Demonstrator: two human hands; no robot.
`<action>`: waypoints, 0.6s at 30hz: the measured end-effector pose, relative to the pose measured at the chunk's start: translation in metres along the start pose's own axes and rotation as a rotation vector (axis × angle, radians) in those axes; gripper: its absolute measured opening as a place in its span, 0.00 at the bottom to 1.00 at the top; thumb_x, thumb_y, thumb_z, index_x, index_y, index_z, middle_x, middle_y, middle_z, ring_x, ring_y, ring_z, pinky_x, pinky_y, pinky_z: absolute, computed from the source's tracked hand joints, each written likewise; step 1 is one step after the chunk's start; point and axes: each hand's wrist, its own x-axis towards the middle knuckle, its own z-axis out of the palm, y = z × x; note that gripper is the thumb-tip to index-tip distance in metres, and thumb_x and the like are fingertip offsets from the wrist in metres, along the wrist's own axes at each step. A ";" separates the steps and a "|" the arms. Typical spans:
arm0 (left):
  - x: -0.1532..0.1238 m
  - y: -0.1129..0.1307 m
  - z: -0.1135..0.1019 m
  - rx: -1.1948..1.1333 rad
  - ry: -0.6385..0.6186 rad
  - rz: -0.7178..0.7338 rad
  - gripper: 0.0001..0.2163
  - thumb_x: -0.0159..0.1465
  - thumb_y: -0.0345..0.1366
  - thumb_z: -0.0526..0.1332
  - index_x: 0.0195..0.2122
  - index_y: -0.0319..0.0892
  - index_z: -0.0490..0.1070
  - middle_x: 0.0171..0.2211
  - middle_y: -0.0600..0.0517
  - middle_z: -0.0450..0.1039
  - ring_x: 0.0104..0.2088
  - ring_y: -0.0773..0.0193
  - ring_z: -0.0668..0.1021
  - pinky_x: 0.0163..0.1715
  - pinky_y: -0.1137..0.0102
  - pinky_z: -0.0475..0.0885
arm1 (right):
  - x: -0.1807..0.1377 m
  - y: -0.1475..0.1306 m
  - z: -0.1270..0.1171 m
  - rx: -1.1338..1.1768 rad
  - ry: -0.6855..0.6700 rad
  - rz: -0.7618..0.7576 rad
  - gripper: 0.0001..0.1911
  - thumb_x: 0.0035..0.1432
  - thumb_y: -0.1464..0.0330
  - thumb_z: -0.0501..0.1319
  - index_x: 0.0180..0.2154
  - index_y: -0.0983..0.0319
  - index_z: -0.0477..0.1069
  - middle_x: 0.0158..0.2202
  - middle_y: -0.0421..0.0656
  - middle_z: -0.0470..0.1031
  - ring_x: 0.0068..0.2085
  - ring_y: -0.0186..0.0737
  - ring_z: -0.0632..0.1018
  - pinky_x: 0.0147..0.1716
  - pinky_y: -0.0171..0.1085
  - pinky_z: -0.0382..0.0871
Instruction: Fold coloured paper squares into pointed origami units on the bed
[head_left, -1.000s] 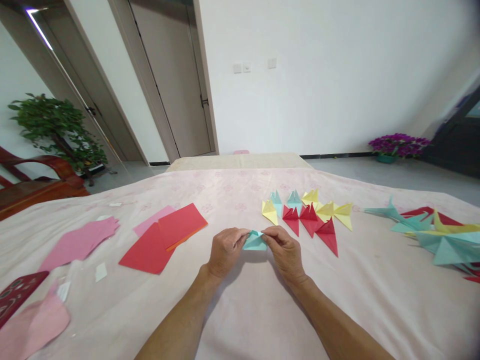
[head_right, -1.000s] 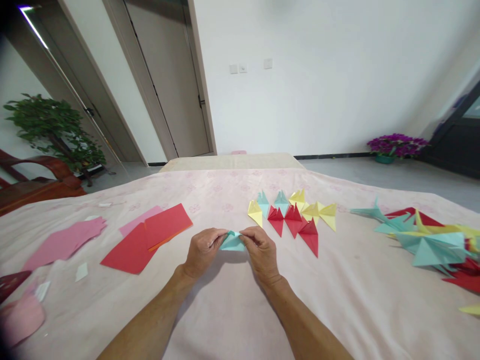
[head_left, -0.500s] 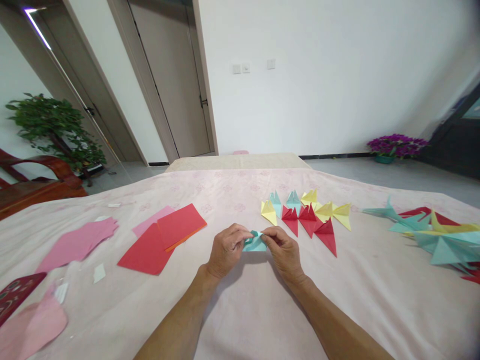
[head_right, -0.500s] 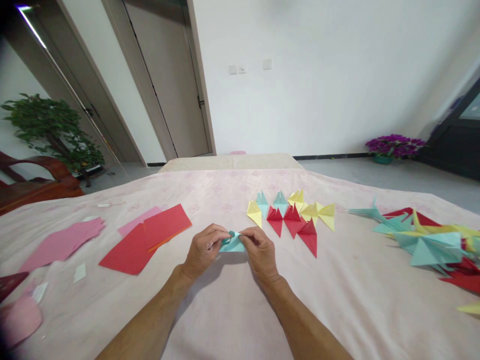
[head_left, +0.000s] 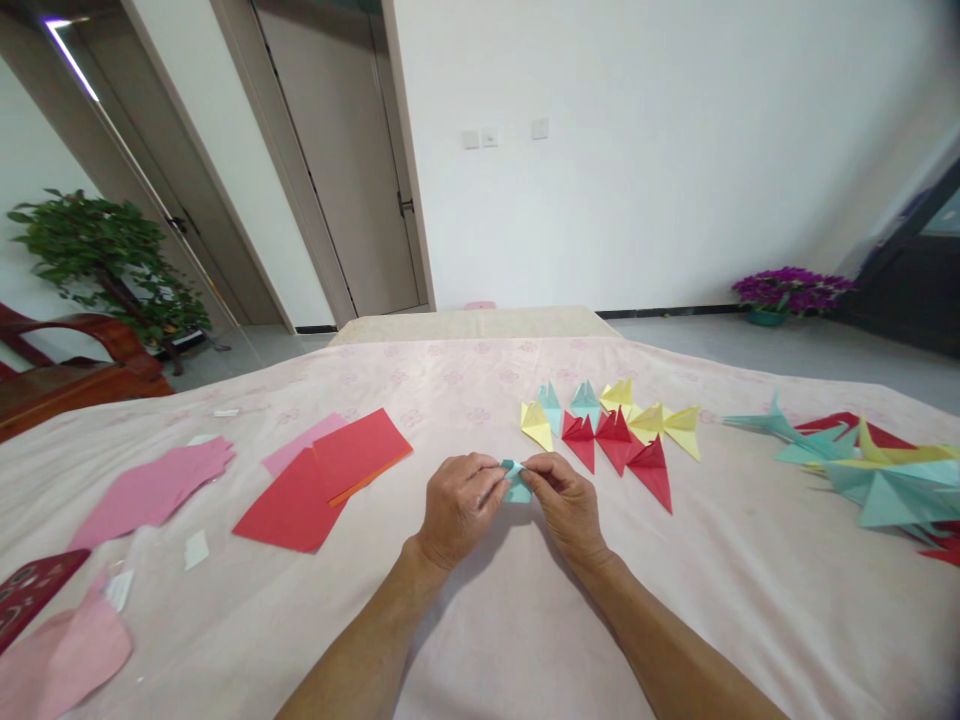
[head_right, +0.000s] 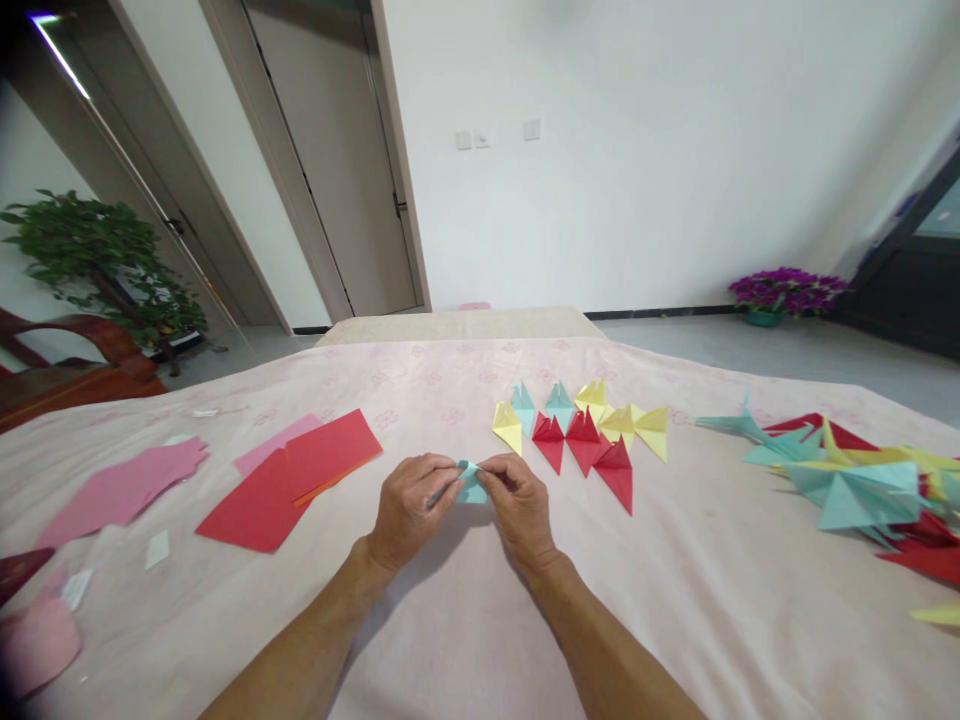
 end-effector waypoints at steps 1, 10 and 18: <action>-0.001 0.000 0.001 0.010 0.012 0.007 0.07 0.66 0.34 0.59 0.40 0.45 0.77 0.36 0.47 0.78 0.37 0.59 0.78 0.39 0.64 0.70 | 0.000 0.000 0.000 0.001 -0.005 -0.003 0.05 0.55 0.64 0.66 0.30 0.59 0.76 0.30 0.41 0.75 0.34 0.40 0.75 0.34 0.37 0.69; 0.000 0.001 -0.002 0.035 0.036 0.017 0.06 0.65 0.34 0.61 0.32 0.44 0.75 0.31 0.49 0.78 0.33 0.61 0.77 0.35 0.65 0.69 | -0.002 -0.012 0.002 0.019 -0.031 -0.070 0.05 0.57 0.66 0.66 0.36 0.56 0.81 0.34 0.42 0.76 0.37 0.40 0.76 0.36 0.38 0.70; 0.002 0.000 0.000 -0.224 0.050 -0.024 0.03 0.65 0.33 0.62 0.35 0.44 0.75 0.39 0.48 0.79 0.39 0.61 0.79 0.41 0.65 0.74 | -0.004 -0.016 0.003 0.031 -0.031 -0.093 0.05 0.59 0.65 0.65 0.33 0.56 0.80 0.32 0.42 0.75 0.35 0.40 0.75 0.35 0.39 0.69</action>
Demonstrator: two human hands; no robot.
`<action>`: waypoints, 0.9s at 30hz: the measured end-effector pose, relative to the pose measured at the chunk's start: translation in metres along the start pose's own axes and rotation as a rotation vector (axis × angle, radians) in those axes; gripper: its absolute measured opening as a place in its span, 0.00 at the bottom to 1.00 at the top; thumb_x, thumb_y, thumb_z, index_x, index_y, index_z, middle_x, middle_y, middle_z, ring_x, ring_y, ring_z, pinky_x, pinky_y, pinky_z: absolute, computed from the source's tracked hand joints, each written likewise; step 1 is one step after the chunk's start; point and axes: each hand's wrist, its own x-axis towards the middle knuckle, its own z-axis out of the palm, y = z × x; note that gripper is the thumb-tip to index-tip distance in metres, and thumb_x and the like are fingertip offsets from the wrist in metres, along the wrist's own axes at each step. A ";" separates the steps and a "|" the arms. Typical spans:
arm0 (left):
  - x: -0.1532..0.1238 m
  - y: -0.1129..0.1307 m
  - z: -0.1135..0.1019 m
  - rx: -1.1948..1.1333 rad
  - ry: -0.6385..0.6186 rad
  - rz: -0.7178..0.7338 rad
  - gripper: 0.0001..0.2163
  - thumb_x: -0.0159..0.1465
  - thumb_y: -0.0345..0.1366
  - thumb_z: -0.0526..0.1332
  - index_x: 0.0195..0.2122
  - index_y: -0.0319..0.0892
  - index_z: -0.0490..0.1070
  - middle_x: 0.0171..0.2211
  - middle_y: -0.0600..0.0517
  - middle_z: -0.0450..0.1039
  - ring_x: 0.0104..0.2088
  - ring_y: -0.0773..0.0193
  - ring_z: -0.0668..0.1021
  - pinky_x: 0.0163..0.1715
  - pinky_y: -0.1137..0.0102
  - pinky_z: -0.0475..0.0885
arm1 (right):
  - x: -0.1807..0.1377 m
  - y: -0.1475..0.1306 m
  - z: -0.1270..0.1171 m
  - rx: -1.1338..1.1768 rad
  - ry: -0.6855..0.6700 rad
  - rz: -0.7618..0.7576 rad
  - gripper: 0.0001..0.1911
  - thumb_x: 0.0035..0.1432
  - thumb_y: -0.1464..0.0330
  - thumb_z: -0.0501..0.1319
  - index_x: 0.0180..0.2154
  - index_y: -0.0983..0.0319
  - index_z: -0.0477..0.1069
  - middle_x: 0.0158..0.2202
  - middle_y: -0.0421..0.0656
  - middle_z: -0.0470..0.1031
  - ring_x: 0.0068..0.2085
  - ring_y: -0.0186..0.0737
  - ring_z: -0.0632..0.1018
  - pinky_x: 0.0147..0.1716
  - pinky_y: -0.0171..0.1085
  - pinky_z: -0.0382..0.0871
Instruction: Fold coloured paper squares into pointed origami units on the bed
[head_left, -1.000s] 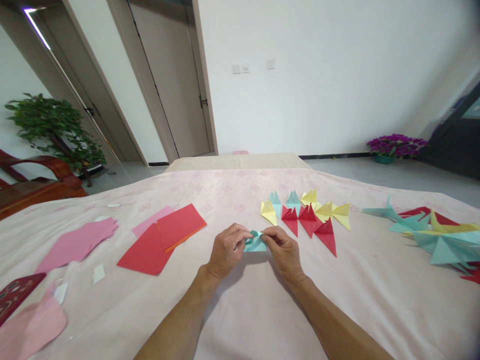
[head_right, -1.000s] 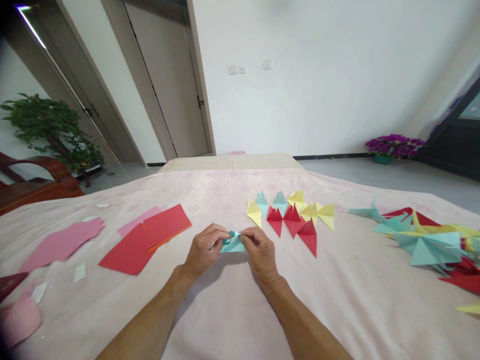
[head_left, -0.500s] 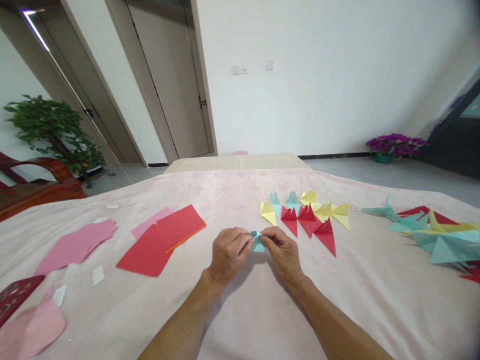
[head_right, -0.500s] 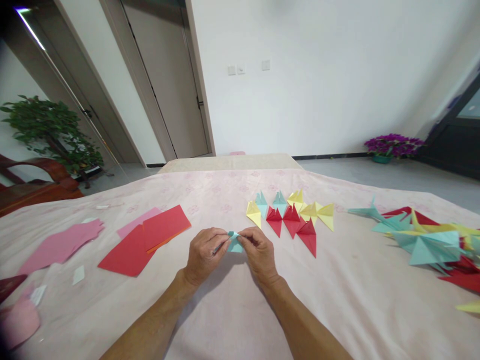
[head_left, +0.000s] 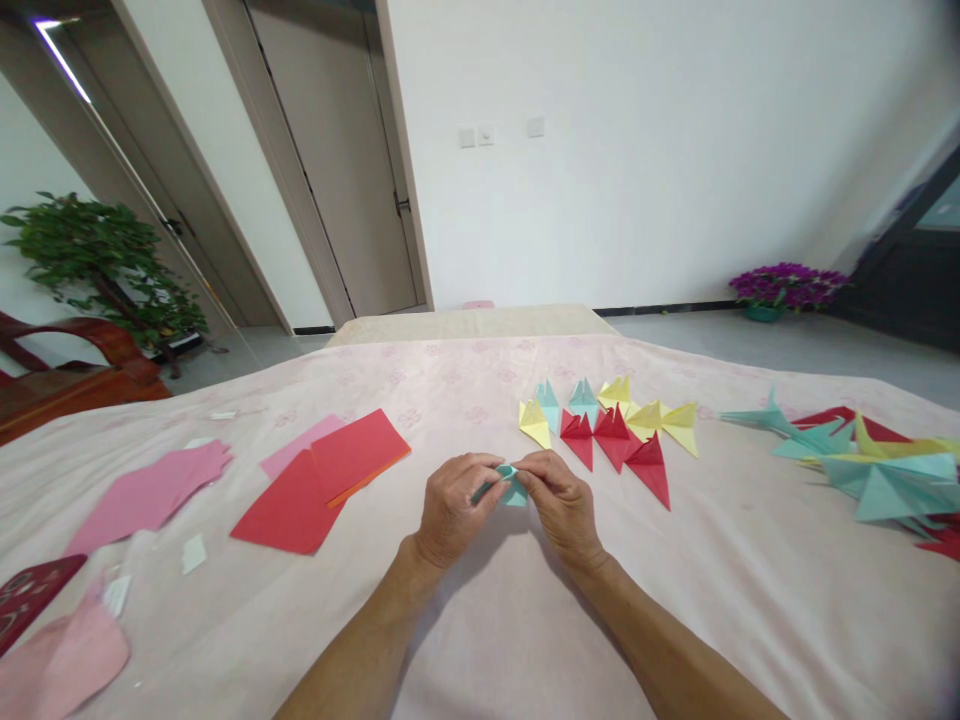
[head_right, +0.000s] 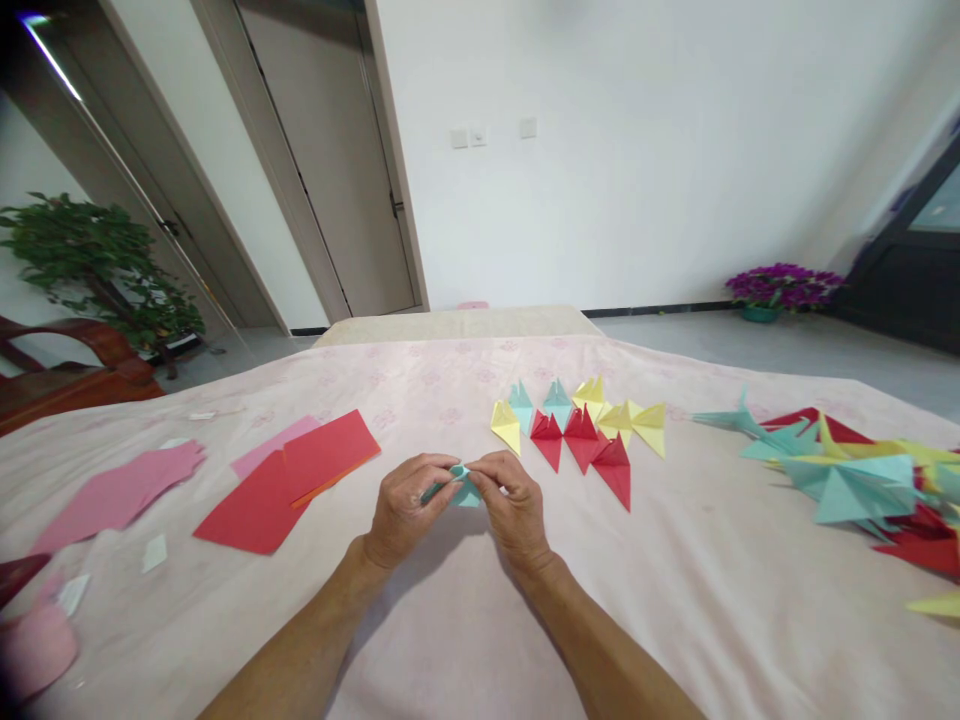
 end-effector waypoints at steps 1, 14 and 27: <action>0.000 0.000 0.000 -0.030 -0.002 -0.007 0.02 0.65 0.33 0.62 0.35 0.44 0.75 0.39 0.48 0.79 0.40 0.61 0.80 0.42 0.65 0.74 | 0.000 -0.001 0.000 0.004 -0.002 -0.001 0.05 0.59 0.65 0.64 0.33 0.56 0.80 0.32 0.42 0.75 0.35 0.40 0.75 0.35 0.39 0.69; 0.003 0.003 -0.004 0.045 -0.006 0.051 0.03 0.64 0.33 0.63 0.32 0.43 0.74 0.31 0.49 0.77 0.34 0.62 0.78 0.36 0.68 0.73 | -0.002 -0.003 0.003 0.038 -0.017 0.008 0.05 0.59 0.65 0.65 0.32 0.57 0.79 0.31 0.41 0.74 0.35 0.39 0.74 0.34 0.38 0.68; 0.011 0.003 -0.010 -0.220 0.031 -0.154 0.04 0.59 0.33 0.68 0.31 0.42 0.74 0.34 0.50 0.78 0.36 0.63 0.79 0.39 0.68 0.74 | 0.001 0.002 0.000 0.079 0.032 0.006 0.05 0.58 0.66 0.65 0.31 0.57 0.78 0.31 0.41 0.74 0.36 0.38 0.74 0.35 0.38 0.67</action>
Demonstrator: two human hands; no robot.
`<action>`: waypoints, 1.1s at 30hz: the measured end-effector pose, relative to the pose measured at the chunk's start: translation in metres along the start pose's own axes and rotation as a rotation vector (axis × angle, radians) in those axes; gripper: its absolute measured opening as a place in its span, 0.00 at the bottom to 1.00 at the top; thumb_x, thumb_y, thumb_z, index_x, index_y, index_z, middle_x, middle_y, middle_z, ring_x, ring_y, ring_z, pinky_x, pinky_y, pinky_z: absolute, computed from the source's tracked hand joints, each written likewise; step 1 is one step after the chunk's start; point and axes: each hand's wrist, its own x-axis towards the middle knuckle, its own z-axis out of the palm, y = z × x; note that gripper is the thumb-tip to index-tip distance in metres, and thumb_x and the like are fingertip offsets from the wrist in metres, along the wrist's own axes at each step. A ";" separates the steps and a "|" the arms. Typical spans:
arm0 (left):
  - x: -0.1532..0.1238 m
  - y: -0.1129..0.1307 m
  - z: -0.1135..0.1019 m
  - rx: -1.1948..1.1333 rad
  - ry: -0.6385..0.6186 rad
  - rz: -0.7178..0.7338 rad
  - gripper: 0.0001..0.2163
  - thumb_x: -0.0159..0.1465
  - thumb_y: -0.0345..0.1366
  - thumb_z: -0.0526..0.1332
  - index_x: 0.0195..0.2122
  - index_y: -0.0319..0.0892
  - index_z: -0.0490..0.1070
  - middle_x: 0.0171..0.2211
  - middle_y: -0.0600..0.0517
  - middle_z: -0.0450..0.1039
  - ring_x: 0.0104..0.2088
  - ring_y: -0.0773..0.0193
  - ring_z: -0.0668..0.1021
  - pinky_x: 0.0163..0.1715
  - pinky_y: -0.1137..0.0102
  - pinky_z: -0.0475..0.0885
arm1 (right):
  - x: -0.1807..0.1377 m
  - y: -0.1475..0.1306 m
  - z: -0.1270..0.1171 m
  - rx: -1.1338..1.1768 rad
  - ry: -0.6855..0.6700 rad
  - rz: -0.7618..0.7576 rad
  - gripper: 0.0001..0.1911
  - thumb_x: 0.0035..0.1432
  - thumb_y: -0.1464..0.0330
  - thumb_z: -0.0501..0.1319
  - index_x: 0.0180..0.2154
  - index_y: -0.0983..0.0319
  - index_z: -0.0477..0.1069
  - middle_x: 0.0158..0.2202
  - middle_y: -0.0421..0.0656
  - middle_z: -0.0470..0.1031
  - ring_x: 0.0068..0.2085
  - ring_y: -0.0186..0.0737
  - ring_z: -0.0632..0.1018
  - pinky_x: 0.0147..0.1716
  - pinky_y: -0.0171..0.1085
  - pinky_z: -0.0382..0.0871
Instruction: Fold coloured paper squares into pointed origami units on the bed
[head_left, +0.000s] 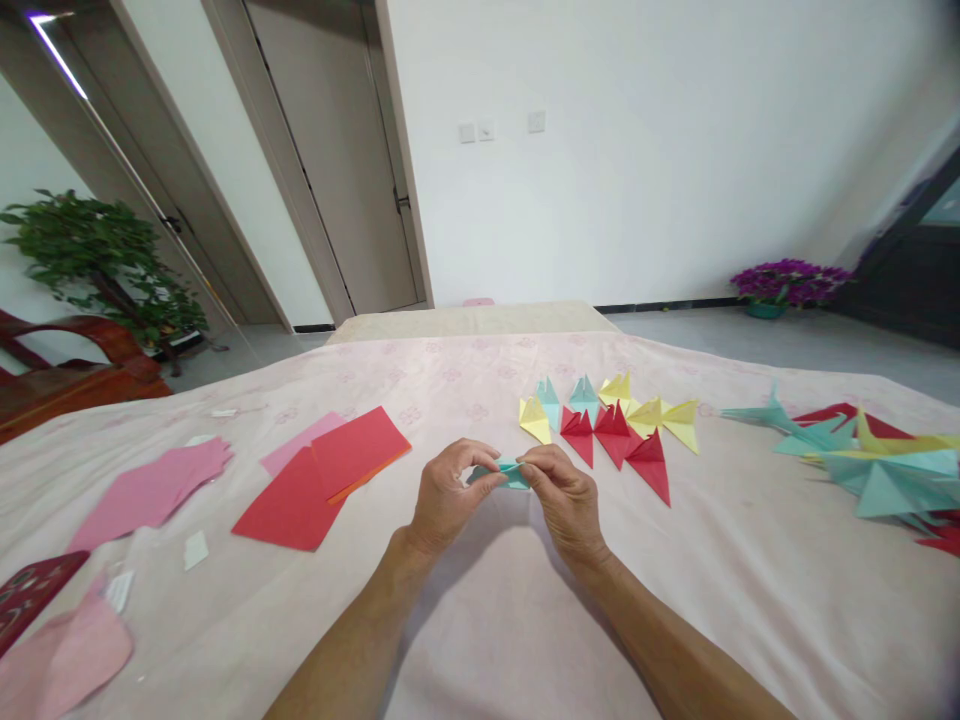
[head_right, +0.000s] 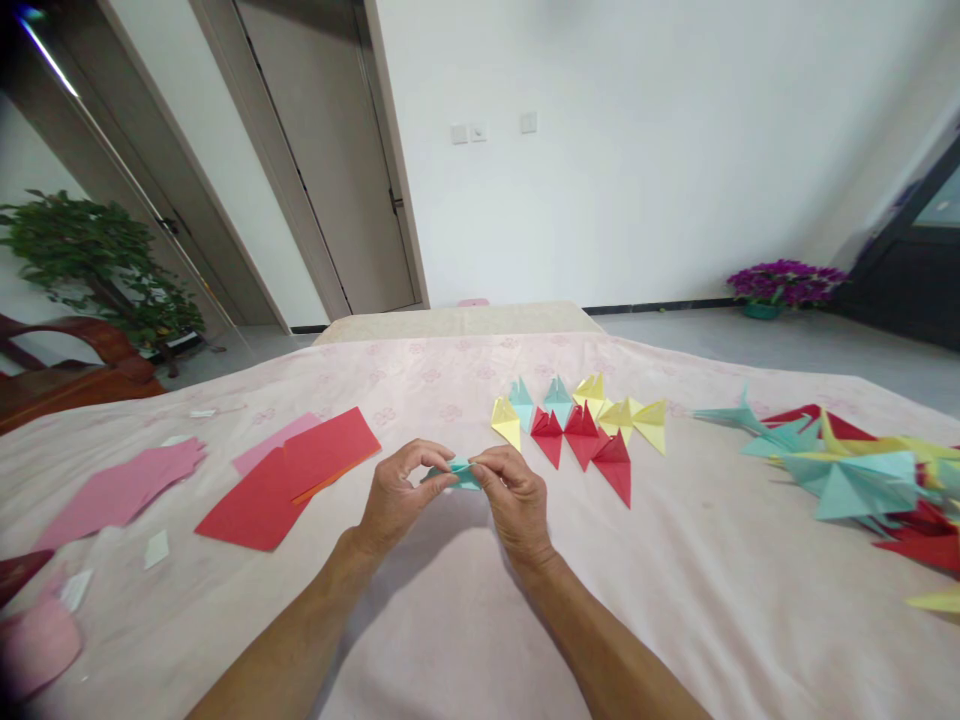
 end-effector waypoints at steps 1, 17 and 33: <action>0.001 -0.001 -0.002 0.000 -0.019 -0.004 0.03 0.60 0.33 0.68 0.31 0.42 0.75 0.37 0.50 0.78 0.39 0.62 0.80 0.42 0.67 0.74 | 0.000 0.000 -0.001 -0.003 0.004 -0.002 0.04 0.58 0.66 0.66 0.31 0.57 0.79 0.32 0.41 0.74 0.36 0.38 0.74 0.35 0.37 0.67; 0.010 -0.010 -0.021 0.281 -0.165 0.366 0.04 0.64 0.34 0.64 0.39 0.44 0.77 0.38 0.49 0.82 0.39 0.61 0.81 0.44 0.63 0.74 | 0.000 0.001 -0.002 -0.010 -0.018 -0.045 0.05 0.57 0.69 0.66 0.35 0.55 0.81 0.34 0.41 0.75 0.36 0.38 0.75 0.34 0.37 0.68; 0.007 -0.002 -0.019 0.241 -0.086 0.231 0.06 0.63 0.32 0.65 0.28 0.42 0.71 0.25 0.53 0.73 0.29 0.66 0.74 0.32 0.70 0.68 | 0.001 -0.004 0.000 -0.069 -0.036 -0.087 0.04 0.58 0.68 0.66 0.36 0.55 0.80 0.35 0.42 0.75 0.37 0.39 0.76 0.36 0.38 0.69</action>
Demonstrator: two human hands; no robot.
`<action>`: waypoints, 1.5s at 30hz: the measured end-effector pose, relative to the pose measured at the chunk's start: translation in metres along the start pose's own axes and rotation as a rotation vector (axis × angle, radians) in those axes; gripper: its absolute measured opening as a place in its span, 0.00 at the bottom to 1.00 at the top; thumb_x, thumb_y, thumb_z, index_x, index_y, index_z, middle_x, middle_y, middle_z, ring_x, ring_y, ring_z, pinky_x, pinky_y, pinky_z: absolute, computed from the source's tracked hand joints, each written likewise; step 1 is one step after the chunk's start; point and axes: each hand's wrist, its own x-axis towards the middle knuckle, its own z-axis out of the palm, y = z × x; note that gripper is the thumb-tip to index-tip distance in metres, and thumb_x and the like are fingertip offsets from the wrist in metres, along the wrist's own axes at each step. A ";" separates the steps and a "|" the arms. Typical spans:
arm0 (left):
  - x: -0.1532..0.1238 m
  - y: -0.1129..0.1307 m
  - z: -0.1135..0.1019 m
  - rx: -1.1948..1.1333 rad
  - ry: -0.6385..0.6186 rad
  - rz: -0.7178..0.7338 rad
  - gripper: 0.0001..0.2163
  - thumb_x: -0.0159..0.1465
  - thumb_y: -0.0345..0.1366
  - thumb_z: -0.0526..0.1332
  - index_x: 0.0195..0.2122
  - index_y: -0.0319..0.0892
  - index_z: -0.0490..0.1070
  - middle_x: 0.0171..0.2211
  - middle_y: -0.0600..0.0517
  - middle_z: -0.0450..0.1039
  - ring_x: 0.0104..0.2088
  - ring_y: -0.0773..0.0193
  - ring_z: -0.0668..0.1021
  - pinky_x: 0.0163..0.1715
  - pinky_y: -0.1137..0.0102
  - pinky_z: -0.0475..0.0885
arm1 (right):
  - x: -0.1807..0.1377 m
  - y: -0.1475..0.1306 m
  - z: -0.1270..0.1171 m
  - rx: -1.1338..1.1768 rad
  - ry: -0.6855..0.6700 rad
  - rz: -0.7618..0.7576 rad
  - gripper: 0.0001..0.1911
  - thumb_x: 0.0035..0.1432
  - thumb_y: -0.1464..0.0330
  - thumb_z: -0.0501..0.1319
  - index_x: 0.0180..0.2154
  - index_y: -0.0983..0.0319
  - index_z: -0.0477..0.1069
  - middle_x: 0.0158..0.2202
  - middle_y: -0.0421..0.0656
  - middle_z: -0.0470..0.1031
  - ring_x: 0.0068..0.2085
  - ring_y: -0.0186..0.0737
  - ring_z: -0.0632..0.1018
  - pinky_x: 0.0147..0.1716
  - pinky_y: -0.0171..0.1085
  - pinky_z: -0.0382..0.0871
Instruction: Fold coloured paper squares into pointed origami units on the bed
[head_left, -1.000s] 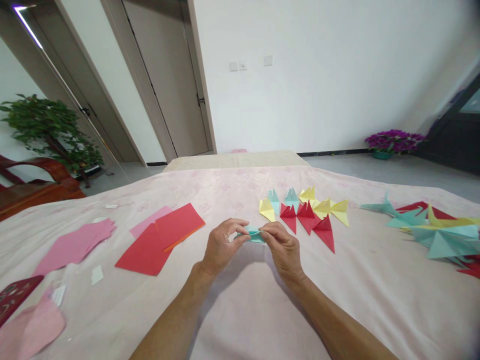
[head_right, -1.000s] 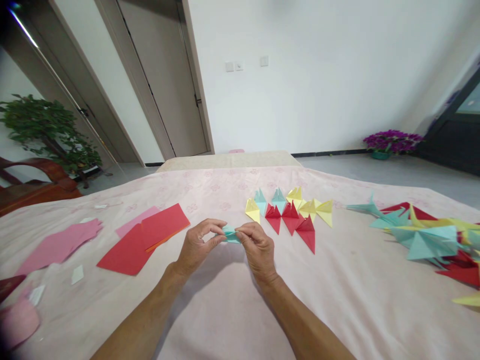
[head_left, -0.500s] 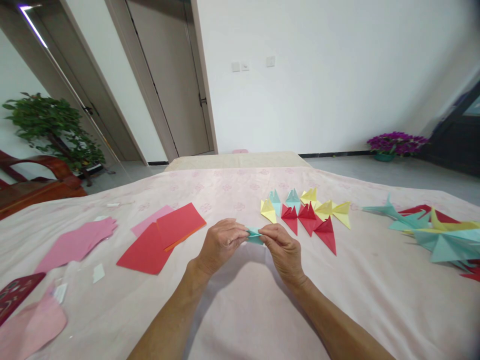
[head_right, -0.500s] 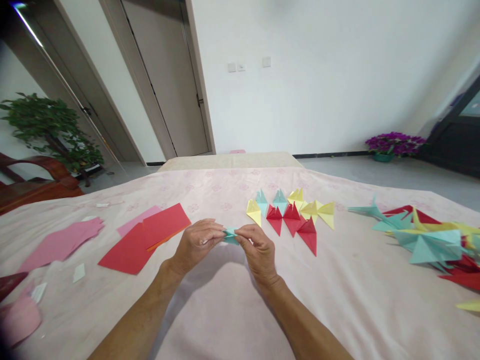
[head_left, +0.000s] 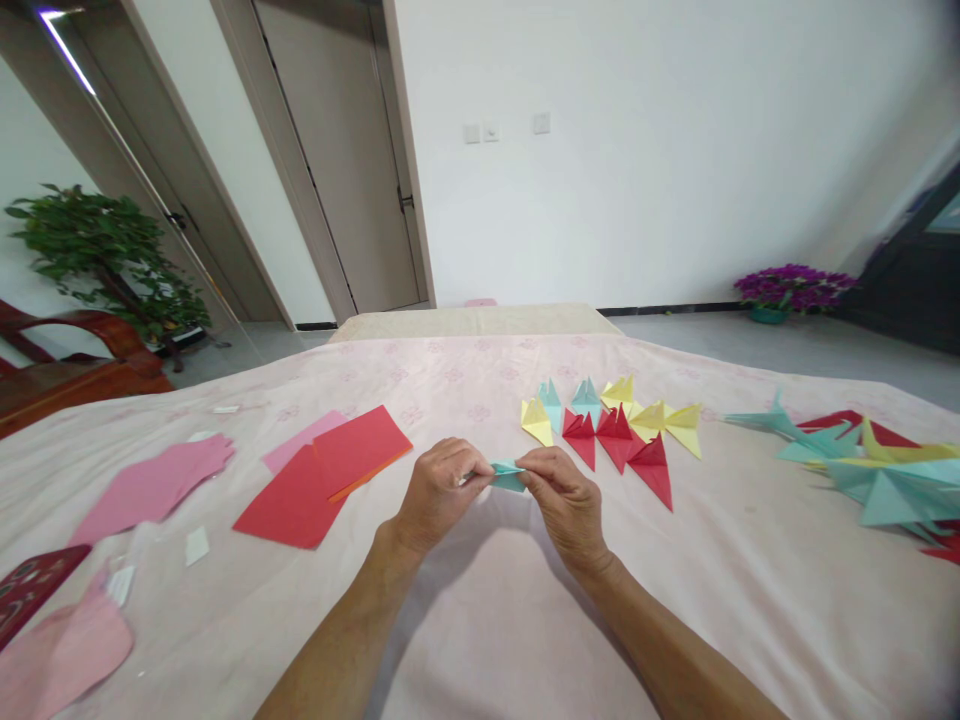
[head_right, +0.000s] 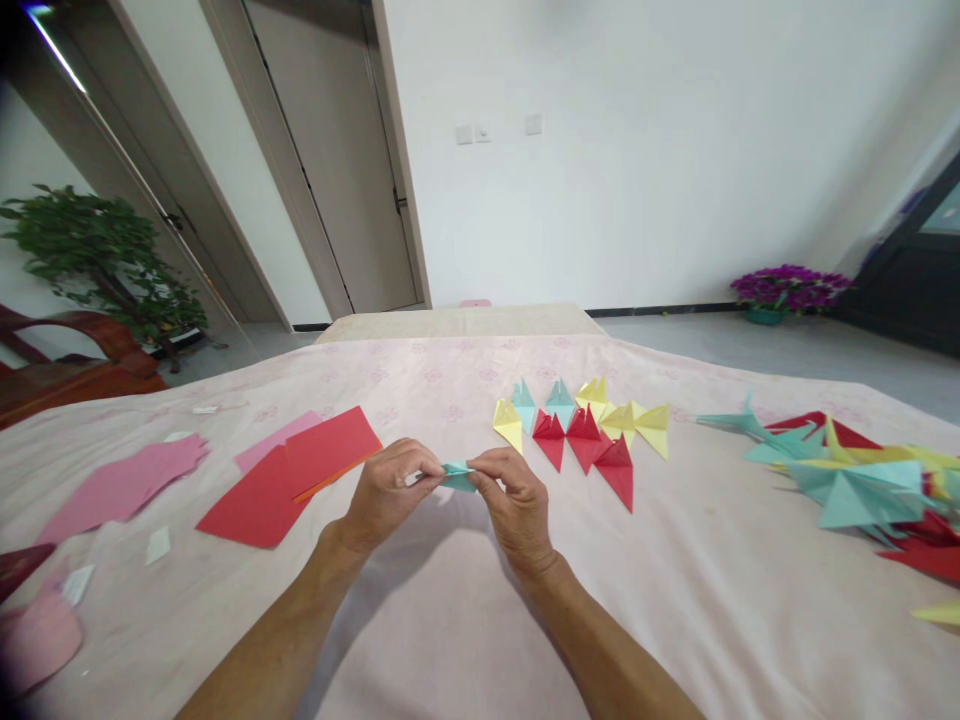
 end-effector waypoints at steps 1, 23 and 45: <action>0.000 0.001 0.000 0.004 -0.002 -0.026 0.07 0.62 0.31 0.65 0.28 0.42 0.71 0.25 0.53 0.73 0.29 0.66 0.74 0.31 0.71 0.68 | 0.000 0.000 0.000 -0.002 0.004 0.003 0.03 0.58 0.68 0.66 0.35 0.55 0.80 0.34 0.41 0.75 0.36 0.39 0.76 0.35 0.38 0.69; 0.009 0.012 -0.004 0.205 -0.077 0.001 0.09 0.65 0.39 0.62 0.30 0.42 0.76 0.26 0.51 0.71 0.30 0.63 0.71 0.33 0.67 0.62 | 0.002 -0.006 0.000 -0.010 -0.038 0.033 0.05 0.59 0.67 0.64 0.30 0.58 0.77 0.31 0.41 0.73 0.34 0.38 0.74 0.35 0.38 0.68; 0.003 0.005 0.005 -0.225 0.183 -0.384 0.12 0.68 0.41 0.57 0.33 0.43 0.76 0.38 0.50 0.75 0.41 0.62 0.76 0.44 0.67 0.69 | 0.002 -0.002 -0.001 -0.121 0.009 -0.143 0.06 0.60 0.71 0.64 0.36 0.56 0.79 0.34 0.43 0.76 0.35 0.39 0.77 0.33 0.38 0.72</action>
